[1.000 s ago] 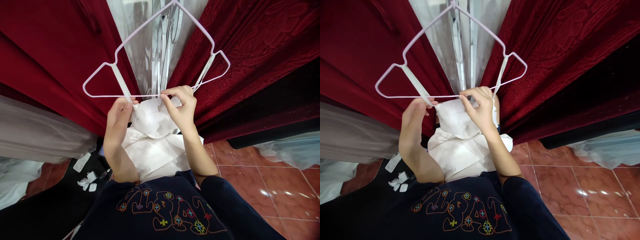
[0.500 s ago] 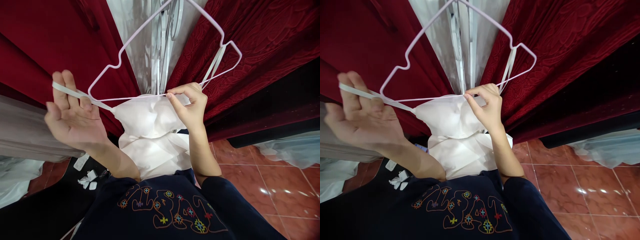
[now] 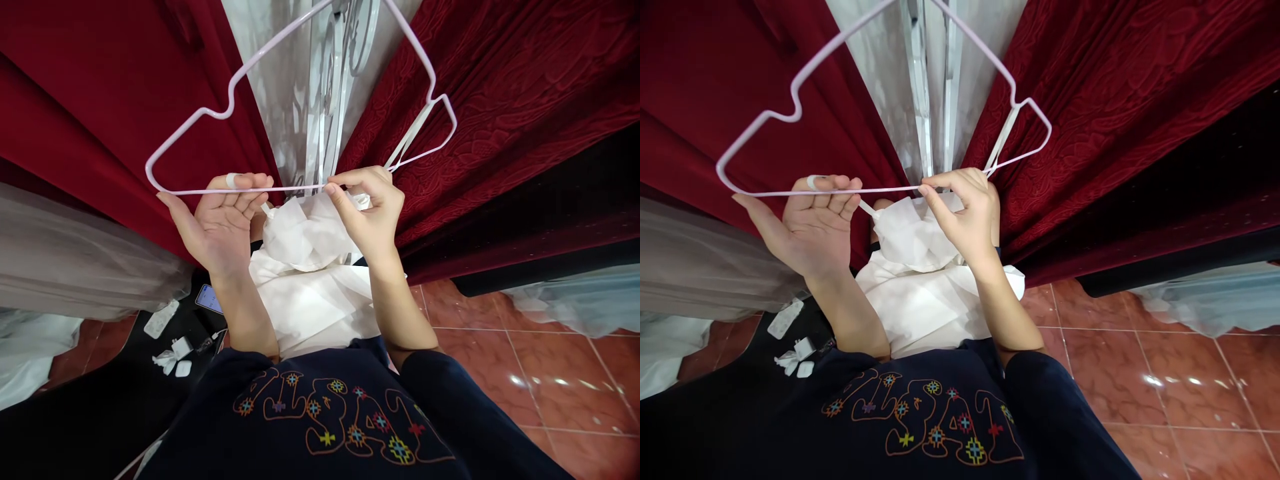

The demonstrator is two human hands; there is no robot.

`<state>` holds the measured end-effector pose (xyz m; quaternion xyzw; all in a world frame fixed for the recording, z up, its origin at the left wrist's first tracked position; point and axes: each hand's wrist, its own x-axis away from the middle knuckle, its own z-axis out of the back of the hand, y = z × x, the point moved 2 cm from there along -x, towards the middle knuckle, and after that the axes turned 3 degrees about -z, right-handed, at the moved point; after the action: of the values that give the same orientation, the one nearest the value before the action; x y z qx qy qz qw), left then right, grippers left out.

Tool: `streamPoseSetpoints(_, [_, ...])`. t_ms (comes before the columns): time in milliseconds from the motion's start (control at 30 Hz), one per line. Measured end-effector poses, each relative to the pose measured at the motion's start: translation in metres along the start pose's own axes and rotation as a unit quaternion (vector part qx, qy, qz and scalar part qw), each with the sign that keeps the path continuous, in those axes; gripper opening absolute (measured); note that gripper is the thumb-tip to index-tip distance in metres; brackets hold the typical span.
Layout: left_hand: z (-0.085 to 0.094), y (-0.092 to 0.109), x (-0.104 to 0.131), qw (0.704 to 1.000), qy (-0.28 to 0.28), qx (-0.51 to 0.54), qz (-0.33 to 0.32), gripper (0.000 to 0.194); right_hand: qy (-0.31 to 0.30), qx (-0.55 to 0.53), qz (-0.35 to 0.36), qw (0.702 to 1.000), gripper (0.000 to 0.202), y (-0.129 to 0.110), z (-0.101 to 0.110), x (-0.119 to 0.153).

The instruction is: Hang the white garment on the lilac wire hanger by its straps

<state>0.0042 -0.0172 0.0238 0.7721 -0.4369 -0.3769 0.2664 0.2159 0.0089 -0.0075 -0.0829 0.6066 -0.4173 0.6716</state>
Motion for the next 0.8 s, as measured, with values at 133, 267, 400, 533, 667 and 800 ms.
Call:
streamPoseSetpoints(133, [0.002, -0.003, -0.004, 0.998, -0.043, 0.033, -0.016, 0.099, 0.028, -0.041, 0.008, 0.999, 0.015, 0.007, 0.003, -0.002])
streamPoseSetpoints(267, [0.004, -0.006, -0.008, 0.998, -0.060, 0.034, -0.005, 0.097, 0.184, -0.057, -0.018, 0.981, 0.033, 0.037, 0.020, -0.007])
streamPoseSetpoints(400, [0.006, -0.008, -0.010, 0.999, -0.032, 0.007, 0.013, 0.093, 0.084, -0.063, -0.147, 0.984, 0.049, 0.072, 0.039, -0.016])
streamPoseSetpoints(533, [0.010, -0.011, -0.013, 0.999, -0.034, 0.009, 0.028, 0.090, 0.059, -0.063, -0.167, 0.982, 0.040, 0.076, 0.051, -0.022])
streamPoseSetpoints(667, [0.016, -0.015, -0.018, 0.998, -0.048, 0.019, 0.040, 0.090, 0.091, -0.039, -0.127, 0.987, 0.040, 0.063, 0.055, -0.033])
streamPoseSetpoints(800, [0.020, -0.019, -0.021, 0.997, -0.058, 0.018, 0.052, 0.091, 0.155, -0.101, -0.074, 0.980, 0.040, 0.051, 0.068, -0.060])
